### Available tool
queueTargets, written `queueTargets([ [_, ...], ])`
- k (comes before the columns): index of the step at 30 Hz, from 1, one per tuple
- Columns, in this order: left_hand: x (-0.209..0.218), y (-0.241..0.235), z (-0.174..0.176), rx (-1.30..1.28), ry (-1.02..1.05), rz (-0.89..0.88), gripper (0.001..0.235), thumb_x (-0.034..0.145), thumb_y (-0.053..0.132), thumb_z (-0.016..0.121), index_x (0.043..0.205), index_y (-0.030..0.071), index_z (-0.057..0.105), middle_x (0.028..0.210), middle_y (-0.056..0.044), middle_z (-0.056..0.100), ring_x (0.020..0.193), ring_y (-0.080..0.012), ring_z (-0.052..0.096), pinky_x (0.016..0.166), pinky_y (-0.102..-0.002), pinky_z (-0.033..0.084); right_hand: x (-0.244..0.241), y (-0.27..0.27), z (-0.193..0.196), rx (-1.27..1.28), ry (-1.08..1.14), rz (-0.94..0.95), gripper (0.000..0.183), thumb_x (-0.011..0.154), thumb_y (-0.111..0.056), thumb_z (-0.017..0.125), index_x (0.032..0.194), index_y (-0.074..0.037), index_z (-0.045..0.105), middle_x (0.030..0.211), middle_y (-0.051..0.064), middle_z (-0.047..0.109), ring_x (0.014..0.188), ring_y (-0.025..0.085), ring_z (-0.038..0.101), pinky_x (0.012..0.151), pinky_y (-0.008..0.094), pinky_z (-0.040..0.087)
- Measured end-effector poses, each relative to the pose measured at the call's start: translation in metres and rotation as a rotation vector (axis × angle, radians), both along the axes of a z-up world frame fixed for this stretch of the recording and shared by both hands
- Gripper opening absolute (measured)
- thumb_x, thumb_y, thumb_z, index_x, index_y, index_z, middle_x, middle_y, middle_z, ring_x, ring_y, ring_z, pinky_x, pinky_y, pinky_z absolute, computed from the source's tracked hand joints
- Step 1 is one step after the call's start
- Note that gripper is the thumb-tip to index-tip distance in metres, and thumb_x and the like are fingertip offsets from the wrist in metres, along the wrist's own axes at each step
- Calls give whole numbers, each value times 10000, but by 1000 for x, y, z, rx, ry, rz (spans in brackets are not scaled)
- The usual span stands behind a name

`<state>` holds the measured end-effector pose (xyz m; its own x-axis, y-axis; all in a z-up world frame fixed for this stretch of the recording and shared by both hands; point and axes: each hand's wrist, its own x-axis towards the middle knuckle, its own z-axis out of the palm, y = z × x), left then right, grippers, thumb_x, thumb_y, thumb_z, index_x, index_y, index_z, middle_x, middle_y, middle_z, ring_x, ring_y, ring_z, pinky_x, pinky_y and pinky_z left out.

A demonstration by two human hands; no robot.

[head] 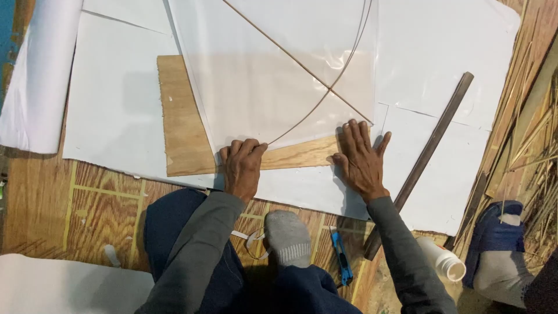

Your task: The person aligns a thin wooden stick along a curved line on a white sheet, trims the sheet with a utility knife, and then applies glue along the stick's edge to secure it. The person repeatedly presses the glued area to ensure adhesion.

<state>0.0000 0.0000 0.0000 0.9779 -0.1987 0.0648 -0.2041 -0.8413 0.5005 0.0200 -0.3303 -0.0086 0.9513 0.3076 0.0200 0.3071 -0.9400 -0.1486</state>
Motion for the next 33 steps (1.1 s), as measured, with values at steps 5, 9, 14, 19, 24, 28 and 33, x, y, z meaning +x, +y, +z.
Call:
queueTargets([
  [5,-2,2,-15,34,1,-9,186,1040,101,695,1204,185,722,1081,19,547,1016,-171,530,908,-433,383,-5,48,2,50,-56,84,687,1077,-533,279,1658,-166,296,1642,115,409,1545,324,284,1224,688,-65],
  [9,-2,2,1,-11,-12,-7,159,1067,88,675,1206,144,726,1081,-3,578,1003,-191,554,908,-433,392,-14,108,-1,160,-37,271,679,1053,-544,296,1632,-191,336,1602,51,472,1525,280,348,1263,666,-51],
  [14,0,1,9,-294,121,83,185,1105,105,632,1274,117,708,1116,-94,584,998,-272,550,915,-480,373,-7,130,-1,165,16,297,673,1061,-527,291,1639,-184,300,1626,22,438,1549,268,296,1255,665,-73],
  [19,-17,25,-30,27,42,100,490,1014,333,730,1476,224,610,1347,-17,606,1255,-259,506,995,-533,340,-5,133,11,109,17,274,656,1073,-540,262,1622,-190,336,1635,-10,432,1575,239,233,1244,665,-118],
  [24,-37,35,-44,12,160,395,849,838,183,923,1547,198,455,1436,-90,448,1267,-340,419,931,-583,396,-5,135,16,94,2,250,649,1080,-535,283,1612,-174,374,1615,-9,468,1573,222,249,1247,643,-131],
  [28,-41,37,-63,64,222,424,620,836,239,903,1345,263,549,1344,-1,432,1189,-289,425,906,-544,409,-6,138,19,110,12,243,666,1080,-549,290,1611,-153,367,1599,1,490,1571,214,255,1249,656,-112],
  [33,-40,38,-85,29,239,434,281,1034,407,738,1153,171,646,1189,-25,540,1088,-276,502,911,-480,403,-5,138,21,118,13,232,674,1085,-542,307,1618,-132,347,1590,9,500,1572,202,248,1251,666,-105],
])
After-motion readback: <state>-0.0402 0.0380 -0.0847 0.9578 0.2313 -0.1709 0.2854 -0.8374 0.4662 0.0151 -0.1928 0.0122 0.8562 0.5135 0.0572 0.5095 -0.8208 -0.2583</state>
